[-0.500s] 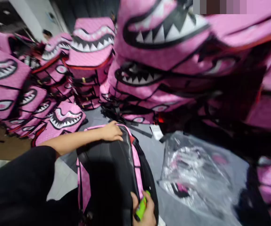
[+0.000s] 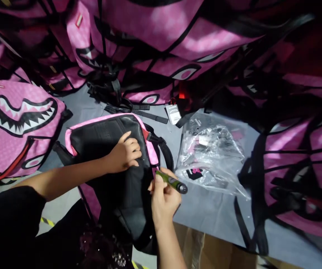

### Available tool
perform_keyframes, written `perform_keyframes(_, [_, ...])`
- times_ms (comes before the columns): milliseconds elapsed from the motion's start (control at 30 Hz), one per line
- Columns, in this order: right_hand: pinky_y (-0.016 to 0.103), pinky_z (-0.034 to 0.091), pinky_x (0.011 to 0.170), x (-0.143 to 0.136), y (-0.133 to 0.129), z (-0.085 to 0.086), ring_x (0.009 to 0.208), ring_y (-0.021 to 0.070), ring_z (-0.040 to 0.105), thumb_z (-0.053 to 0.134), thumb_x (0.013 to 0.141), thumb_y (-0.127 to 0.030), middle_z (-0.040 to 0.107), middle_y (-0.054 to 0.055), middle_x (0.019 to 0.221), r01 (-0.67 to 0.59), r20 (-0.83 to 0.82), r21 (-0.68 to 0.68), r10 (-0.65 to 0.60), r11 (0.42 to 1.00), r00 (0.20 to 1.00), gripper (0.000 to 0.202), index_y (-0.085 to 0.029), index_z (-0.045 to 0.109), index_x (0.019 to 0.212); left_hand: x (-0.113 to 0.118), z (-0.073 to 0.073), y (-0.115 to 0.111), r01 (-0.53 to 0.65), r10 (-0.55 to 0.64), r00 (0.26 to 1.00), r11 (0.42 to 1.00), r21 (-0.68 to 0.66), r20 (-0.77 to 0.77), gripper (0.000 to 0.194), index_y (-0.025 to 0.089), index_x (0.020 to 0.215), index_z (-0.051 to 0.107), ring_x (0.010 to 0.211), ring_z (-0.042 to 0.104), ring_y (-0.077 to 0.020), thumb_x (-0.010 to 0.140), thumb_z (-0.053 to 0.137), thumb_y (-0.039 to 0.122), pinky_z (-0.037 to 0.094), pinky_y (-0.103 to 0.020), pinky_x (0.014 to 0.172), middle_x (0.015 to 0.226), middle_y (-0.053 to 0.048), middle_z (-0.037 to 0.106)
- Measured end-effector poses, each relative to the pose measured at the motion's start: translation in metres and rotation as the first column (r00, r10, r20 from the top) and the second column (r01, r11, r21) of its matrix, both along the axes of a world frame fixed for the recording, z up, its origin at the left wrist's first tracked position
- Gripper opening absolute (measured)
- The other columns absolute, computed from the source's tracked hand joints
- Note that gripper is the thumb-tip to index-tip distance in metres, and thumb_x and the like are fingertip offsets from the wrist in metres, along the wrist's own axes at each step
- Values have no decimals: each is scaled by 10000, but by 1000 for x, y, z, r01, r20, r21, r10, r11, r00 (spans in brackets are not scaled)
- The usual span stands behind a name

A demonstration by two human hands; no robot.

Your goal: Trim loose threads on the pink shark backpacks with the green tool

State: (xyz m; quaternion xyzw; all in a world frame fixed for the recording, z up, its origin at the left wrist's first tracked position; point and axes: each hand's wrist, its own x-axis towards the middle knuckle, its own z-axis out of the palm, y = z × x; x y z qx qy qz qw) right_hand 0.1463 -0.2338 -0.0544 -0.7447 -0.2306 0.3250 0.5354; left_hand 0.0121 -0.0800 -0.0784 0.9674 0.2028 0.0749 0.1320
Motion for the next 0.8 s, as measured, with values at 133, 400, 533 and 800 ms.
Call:
perform_keyframes(133, [213, 336, 398, -4, 20, -9, 371, 98, 441, 627, 869, -571, 503, -91, 474, 4, -60, 33, -2, 999, 998, 399, -199, 553, 991, -12, -4, -15, -85, 88, 992, 996, -35, 89, 158, 199, 926, 651, 1340, 444, -276, 835, 725, 304, 245, -555, 1201, 1225, -40, 635])
perform_keyframes(400, [220, 336, 408, -2, 31, -14, 409, 94, 453, 605, 862, -606, 535, -53, 520, -4, 94, -85, 12, 996, 995, 444, -162, 614, 874, -16, -13, -28, -114, 143, 971, 981, -156, 190, 79, 189, 909, 663, 1451, 348, -280, 904, 619, 254, 273, -528, 1184, 1370, -71, 589])
perform_keyframes(533, [225, 355, 430, -5, 37, -24, 434, 97, 483, 600, 871, -578, 545, -42, 544, -54, 136, -105, 68, 993, 988, 422, -161, 606, 813, -14, -19, -30, -115, 146, 960, 984, -138, 241, 112, 189, 900, 658, 1440, 360, -261, 931, 580, 262, 254, -501, 1191, 1349, -67, 606])
perform_keyframes(800, [226, 366, 404, -4, 34, -31, 410, 108, 474, 599, 880, -560, 533, -47, 506, -22, 123, -109, 35, 994, 992, 399, -163, 596, 845, -12, -26, -33, -115, 150, 958, 981, -154, 245, 141, 192, 893, 657, 1438, 363, -240, 951, 544, 253, 232, -468, 1211, 1340, -58, 610])
